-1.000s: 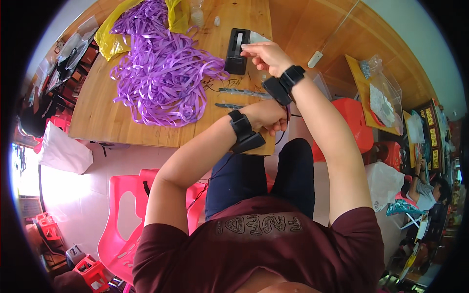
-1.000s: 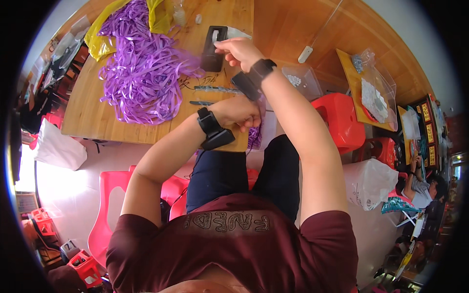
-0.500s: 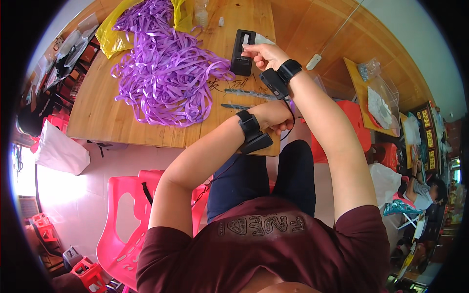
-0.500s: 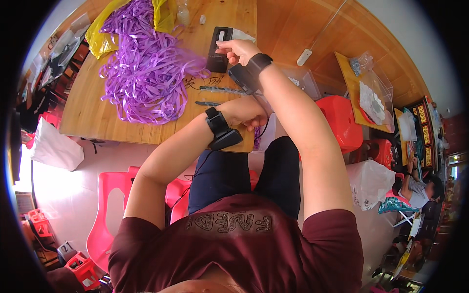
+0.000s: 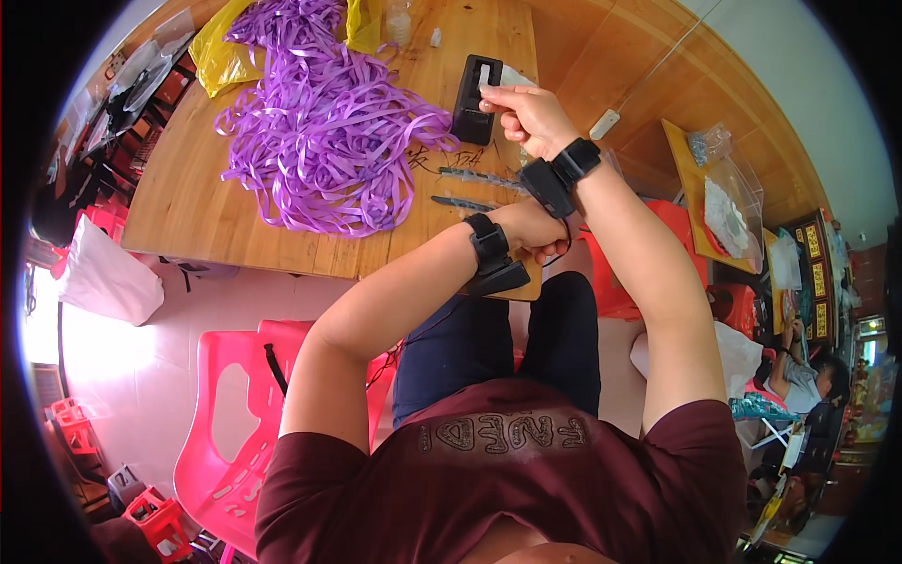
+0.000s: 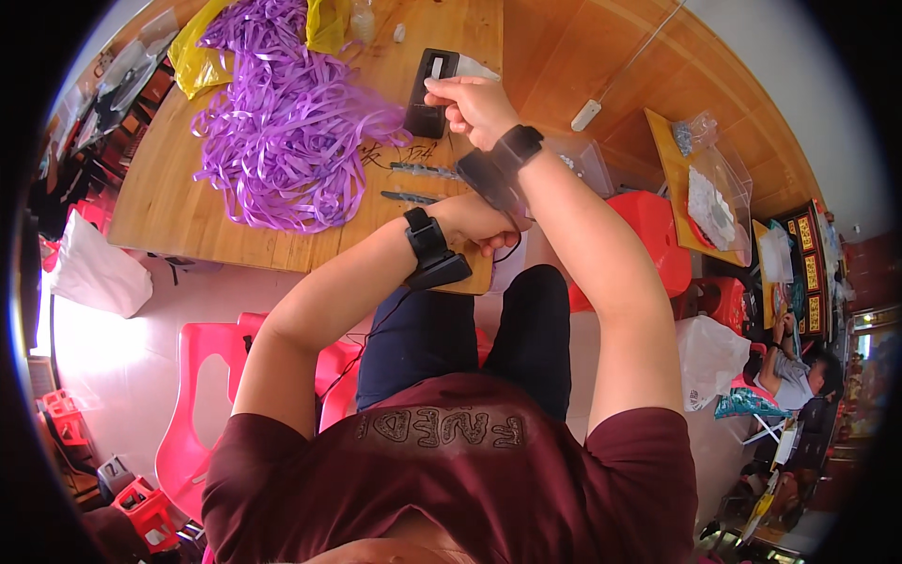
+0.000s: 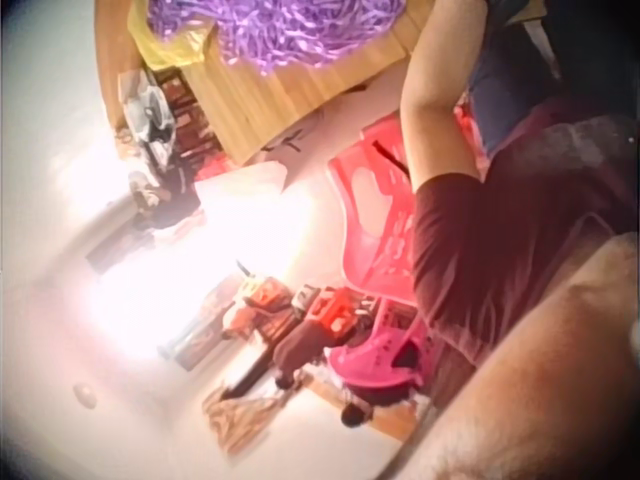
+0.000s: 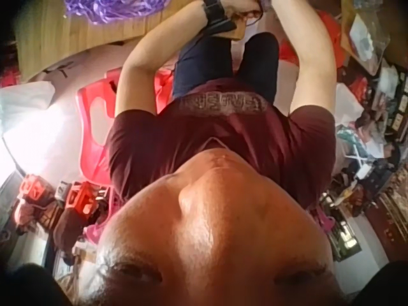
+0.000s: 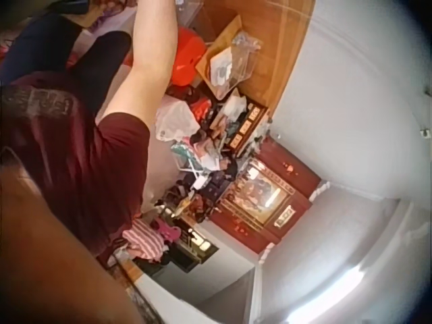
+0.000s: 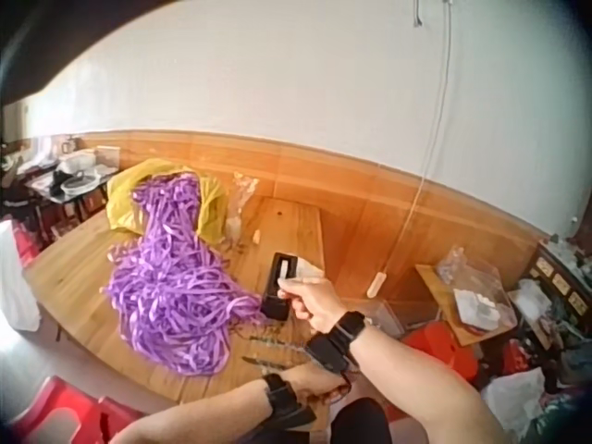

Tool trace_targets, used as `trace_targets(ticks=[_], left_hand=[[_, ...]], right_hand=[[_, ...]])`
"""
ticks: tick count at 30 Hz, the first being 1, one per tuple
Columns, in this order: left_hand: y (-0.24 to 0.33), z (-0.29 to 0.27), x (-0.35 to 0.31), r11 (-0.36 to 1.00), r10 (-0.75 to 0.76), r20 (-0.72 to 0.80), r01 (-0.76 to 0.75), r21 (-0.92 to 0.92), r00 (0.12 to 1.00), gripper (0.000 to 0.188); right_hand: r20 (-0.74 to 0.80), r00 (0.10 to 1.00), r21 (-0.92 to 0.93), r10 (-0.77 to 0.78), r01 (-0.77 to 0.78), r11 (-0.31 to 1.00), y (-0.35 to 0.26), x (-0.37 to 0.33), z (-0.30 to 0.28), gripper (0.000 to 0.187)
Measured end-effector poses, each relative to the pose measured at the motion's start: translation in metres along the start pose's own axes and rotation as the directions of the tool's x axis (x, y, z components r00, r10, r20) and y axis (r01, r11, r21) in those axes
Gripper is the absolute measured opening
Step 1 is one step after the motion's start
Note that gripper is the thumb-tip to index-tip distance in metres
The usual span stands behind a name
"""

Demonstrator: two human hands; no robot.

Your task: The recorder measures, folds, and bundles purple ribbons at a factory workbench.

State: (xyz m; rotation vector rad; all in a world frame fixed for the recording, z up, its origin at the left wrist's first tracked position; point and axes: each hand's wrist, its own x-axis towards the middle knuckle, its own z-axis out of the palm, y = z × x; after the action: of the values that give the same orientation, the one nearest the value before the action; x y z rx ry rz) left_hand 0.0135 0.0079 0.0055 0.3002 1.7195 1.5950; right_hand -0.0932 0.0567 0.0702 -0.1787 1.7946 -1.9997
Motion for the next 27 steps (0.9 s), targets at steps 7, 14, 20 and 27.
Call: trace_targets(ticks=[7,14,20,27], left_hand=[[-0.006,-0.002,-0.001,0.987,0.03,-0.005,-0.03,-0.157,1.0,0.025],[0.003,0.001,-0.006,0.995,-0.002,-0.001,0.002,-0.1,1.0,0.025],[0.001,-0.009,-0.004,0.998,-0.05,0.078,0.046,0.052,0.996,0.023],[0.012,0.0,-0.01,0.997,-0.074,0.065,0.072,0.027,0.995,0.019]], right_hand=[[0.064,0.958,0.023,0.279,-0.281,0.959,0.022,-0.009,0.004,0.023],[0.044,0.897,-0.248,0.44,-0.417,0.875,0.02,-0.01,-0.007,0.018],[0.173,0.965,-0.588,0.199,-0.06,0.806,-0.024,-0.071,-0.07,0.02],[0.255,0.917,-0.898,0.307,0.106,0.428,-0.002,-0.092,-0.126,0.03]])
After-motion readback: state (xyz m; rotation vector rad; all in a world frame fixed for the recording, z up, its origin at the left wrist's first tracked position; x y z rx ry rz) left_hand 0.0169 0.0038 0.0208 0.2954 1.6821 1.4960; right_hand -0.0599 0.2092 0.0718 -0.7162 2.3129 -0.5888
